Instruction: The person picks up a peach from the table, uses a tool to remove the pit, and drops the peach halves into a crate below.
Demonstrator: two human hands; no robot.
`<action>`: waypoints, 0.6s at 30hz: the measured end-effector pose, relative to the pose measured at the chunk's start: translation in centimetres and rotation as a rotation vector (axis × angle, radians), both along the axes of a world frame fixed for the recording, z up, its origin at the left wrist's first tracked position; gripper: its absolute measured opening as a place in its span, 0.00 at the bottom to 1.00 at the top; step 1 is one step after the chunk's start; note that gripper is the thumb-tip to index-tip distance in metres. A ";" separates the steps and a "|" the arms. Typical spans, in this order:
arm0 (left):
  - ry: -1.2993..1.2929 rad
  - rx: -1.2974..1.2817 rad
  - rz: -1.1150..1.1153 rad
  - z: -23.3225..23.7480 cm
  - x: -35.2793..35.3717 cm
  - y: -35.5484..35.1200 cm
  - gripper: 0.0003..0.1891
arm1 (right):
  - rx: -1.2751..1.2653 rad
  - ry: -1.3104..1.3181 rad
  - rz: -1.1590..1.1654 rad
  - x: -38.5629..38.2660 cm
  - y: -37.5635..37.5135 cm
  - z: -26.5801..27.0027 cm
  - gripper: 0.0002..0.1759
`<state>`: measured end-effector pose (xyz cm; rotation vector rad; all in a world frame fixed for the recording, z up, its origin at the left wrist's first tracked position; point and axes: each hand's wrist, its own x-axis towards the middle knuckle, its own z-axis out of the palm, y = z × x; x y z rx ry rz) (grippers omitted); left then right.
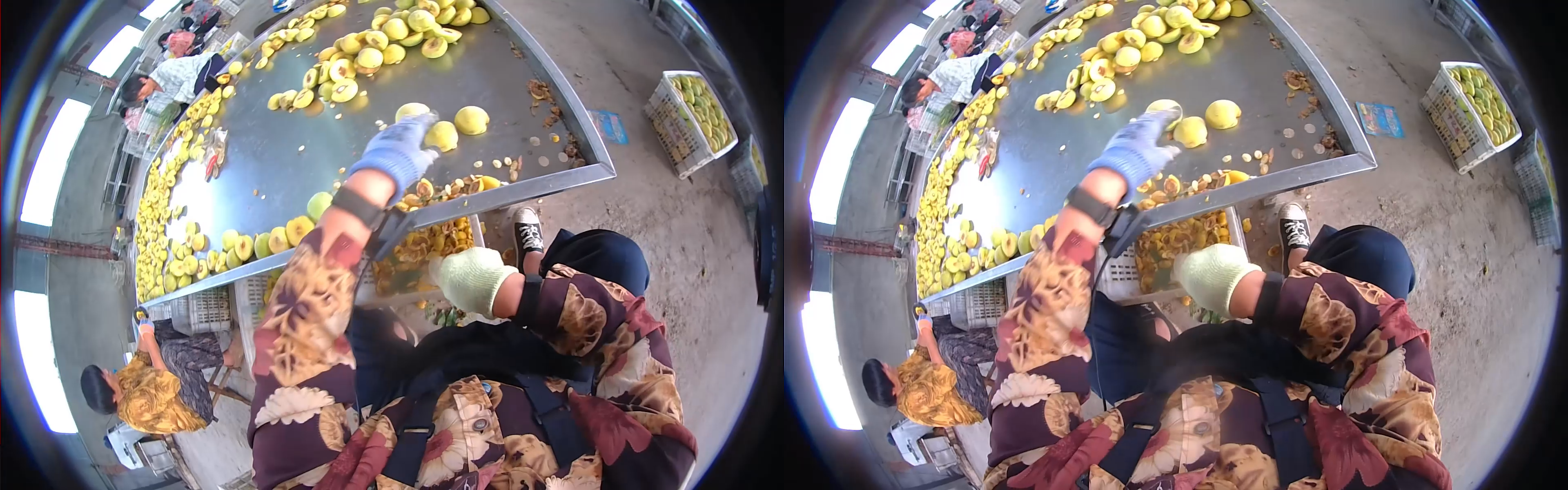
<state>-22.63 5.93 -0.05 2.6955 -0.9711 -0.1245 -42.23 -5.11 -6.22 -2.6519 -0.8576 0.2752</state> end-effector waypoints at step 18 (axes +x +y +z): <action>1.043 -1.396 -0.068 1.3 -6.5 7.2 0.23 | 0.681 0.126 -0.274 2.1 -1.6 8.4 0.09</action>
